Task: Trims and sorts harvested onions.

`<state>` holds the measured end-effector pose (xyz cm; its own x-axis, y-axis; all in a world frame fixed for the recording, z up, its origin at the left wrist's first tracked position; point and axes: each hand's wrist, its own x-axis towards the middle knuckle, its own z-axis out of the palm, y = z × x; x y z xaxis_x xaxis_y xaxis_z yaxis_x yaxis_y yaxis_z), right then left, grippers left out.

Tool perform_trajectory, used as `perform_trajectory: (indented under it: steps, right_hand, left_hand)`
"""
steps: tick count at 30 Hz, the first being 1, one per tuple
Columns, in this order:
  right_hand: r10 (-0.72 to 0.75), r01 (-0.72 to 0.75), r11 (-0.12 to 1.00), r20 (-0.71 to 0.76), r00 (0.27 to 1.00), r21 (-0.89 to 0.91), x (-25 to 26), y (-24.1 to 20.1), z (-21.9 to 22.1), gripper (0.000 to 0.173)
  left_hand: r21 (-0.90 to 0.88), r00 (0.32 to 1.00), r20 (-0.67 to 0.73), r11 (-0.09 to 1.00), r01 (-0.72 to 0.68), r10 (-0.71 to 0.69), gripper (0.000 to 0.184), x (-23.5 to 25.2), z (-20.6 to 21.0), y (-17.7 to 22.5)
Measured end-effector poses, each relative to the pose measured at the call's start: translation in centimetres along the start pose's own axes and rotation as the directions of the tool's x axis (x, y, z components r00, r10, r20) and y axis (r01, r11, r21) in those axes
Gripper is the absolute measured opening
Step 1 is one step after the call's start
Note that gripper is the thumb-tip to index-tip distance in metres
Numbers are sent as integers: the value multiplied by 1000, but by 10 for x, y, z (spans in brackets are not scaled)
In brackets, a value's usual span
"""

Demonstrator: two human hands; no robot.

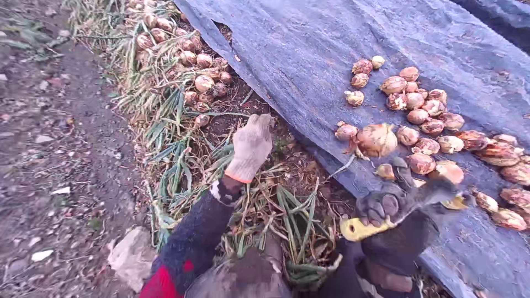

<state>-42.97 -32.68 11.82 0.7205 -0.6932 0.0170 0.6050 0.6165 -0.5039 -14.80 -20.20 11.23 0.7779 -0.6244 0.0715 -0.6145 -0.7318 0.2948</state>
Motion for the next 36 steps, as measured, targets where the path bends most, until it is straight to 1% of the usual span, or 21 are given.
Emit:
perform_trajectory:
  steps: [2,3,4,5,6,7,8,9,10,11,12,14,17,20,24,27,29,31,33,35,36]
  right_hand:
    - [-305,311,926,58,950,-213,4,-36,-6,46]
    - [-350,355,896,67,934,-269,2,-38,-10,48]
    - [-332,335,890,63,941,-310,1,-31,-14,51]
    - [-257,261,904,55,965,-340,3,-17,-21,54]
    - [-140,134,912,14,990,-388,5,1,-27,59]
    - [-3,-34,890,-79,997,-456,8,23,-30,62]
    - [145,-235,823,-209,967,-517,9,44,-32,59]
    - [279,-422,711,-324,904,-562,8,61,-36,54]
    - [373,-547,576,-400,837,-607,6,74,-41,53]
    - [433,-615,463,-442,786,-639,5,85,-45,52]
    - [463,-644,378,-466,754,-666,3,95,-49,54]
    - [490,-630,287,-454,744,-721,-3,107,-50,57]
    - [481,-558,293,-384,788,-777,-3,120,-48,55]
    - [478,-535,288,-365,799,-795,-1,131,-52,57]
    - [453,-515,170,-397,798,-840,0,142,-49,65]
    - [476,-469,143,-355,805,-872,-2,153,-47,71]
    - [490,-443,177,-311,814,-879,-5,160,-46,75]
    - [517,-426,242,-256,817,-872,-11,165,-47,75]
    - [540,-422,375,-176,823,-825,-15,166,-44,65]
    - [533,-459,497,-157,831,-737,-20,160,-32,58]
    - [524,-468,529,-161,836,-708,-21,156,-29,54]
  left_hand:
    - [-108,957,289,992,68,-34,23,7,-29,-42]
    - [-200,866,496,979,44,62,22,0,-37,-56]
    - [-287,703,686,958,25,187,24,-8,-39,-64]
    - [-342,503,821,938,53,270,30,-16,-35,-71]
    - [-355,373,882,926,127,287,35,-24,-27,-81]
    - [-328,393,888,928,178,238,37,-28,-19,-95]
    - [-267,549,828,942,202,116,36,-25,-11,-116]
    - [-197,729,682,947,256,-55,33,-17,1,-141]
    - [-138,842,487,932,335,-231,34,-4,15,-167]
    - [-66,876,297,907,416,-380,42,13,28,-192]
    - [7,861,145,870,492,-488,49,31,38,-215]
    - [126,804,7,798,589,-594,63,53,54,-254]
    - [245,763,-19,736,631,-646,78,72,72,-277]
    - [115,725,-54,717,688,-687,72,70,78,-278]
    - [-194,825,34,806,560,-565,72,22,79,-261]
    - [-436,926,197,818,376,-321,66,-38,64,-222]
    - [-552,948,284,784,286,-146,65,-71,47,-185]
    - [-609,918,396,749,261,2,65,-100,29,-148]
    - [-615,839,517,755,228,167,64,-122,15,-113]
    - [-596,767,583,782,182,266,61,-139,9,-87]
    - [-604,762,582,779,170,285,59,-146,9,-78]
